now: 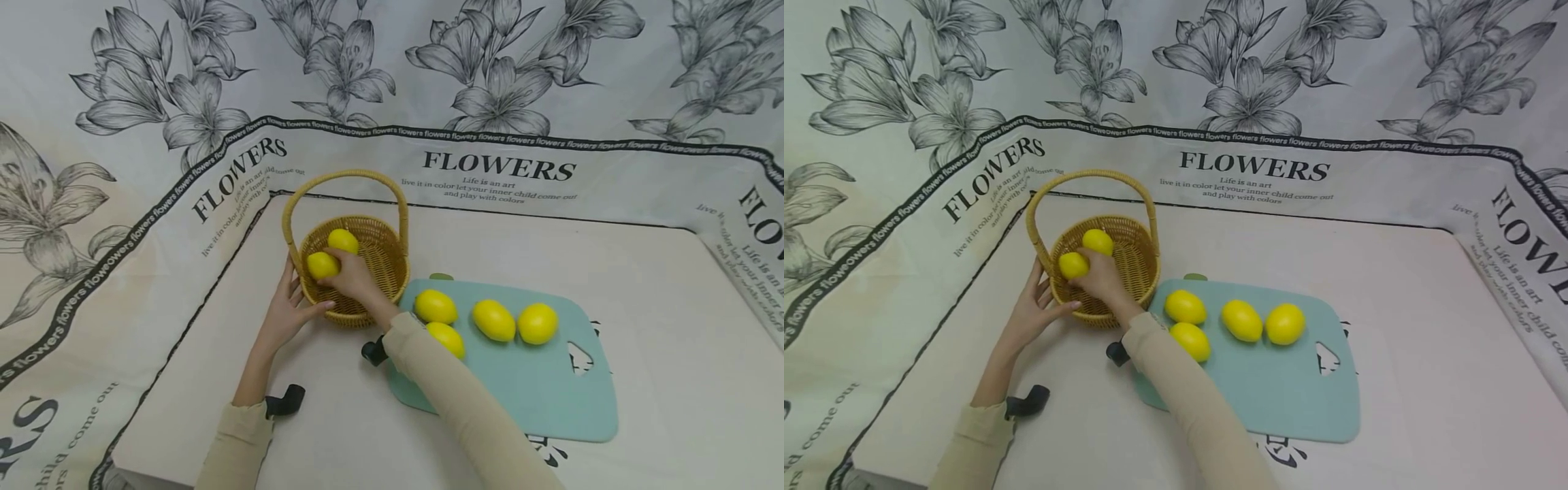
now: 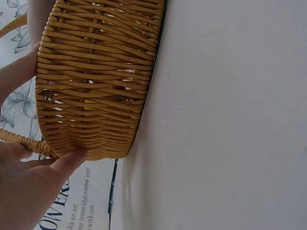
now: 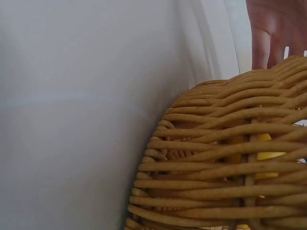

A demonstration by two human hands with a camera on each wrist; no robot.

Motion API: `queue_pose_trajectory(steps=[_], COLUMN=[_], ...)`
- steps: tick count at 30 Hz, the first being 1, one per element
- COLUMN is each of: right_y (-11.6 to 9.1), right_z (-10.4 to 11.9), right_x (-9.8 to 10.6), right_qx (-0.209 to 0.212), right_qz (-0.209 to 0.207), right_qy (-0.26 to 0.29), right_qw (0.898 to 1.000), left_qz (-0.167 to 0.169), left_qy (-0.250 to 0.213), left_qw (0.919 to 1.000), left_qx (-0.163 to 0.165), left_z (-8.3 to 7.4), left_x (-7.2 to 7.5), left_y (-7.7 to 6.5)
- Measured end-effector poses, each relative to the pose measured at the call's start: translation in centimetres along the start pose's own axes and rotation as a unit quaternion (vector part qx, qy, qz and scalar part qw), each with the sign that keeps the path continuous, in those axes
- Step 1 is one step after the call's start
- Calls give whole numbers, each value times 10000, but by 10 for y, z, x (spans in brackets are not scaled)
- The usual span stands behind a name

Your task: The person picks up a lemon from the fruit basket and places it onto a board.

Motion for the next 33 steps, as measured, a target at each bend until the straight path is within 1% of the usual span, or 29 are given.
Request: queue_pose_trajectory(steps=[7, 14, 15, 21, 24, 27, 33], right_y=[2, 2, 2, 2, 1, 0, -1], right_z=[-1, 0, 0, -1, -1, -1, -2], right_x=[0, 3, 3, 3, 3, 3, 5], right_qx=[25, 65, 71, 78, 108, 135, 152], right_qz=[-98, -168, -175, -181, -192, -193, -190], right_qy=[0, 31, 39, 107, 86, 27, -69], right_qw=[9999, 9998, 9998, 9997, 9997, 9997, 9997], left_qz=[34, 54, 66, 153, 161, 129, 69], left_qy=[-74, -77, -108, -136, -70, -107, -57], left_qw=[9999, 10000, 9999, 9997, 9997, 9998, 9997], left_qx=[-71, 17, 31, 104, 141, 139, 232], left_z=[-3, -4, -6, -31, -35, -33, -11], left_x=[-4, -6, -6, -7, -7, -6, -2], left_y=[1, 1, 1, -5, -6, -6, -1])
Point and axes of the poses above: each hand's wrist, its own y-axis towards the middle knuckle, its own x-axis out of the back of the hand, z = x × y, the point moved 8 cm from there along y, towards the middle knuckle, and after that the axes turned 1 degree about y, right-handed, at the moved point
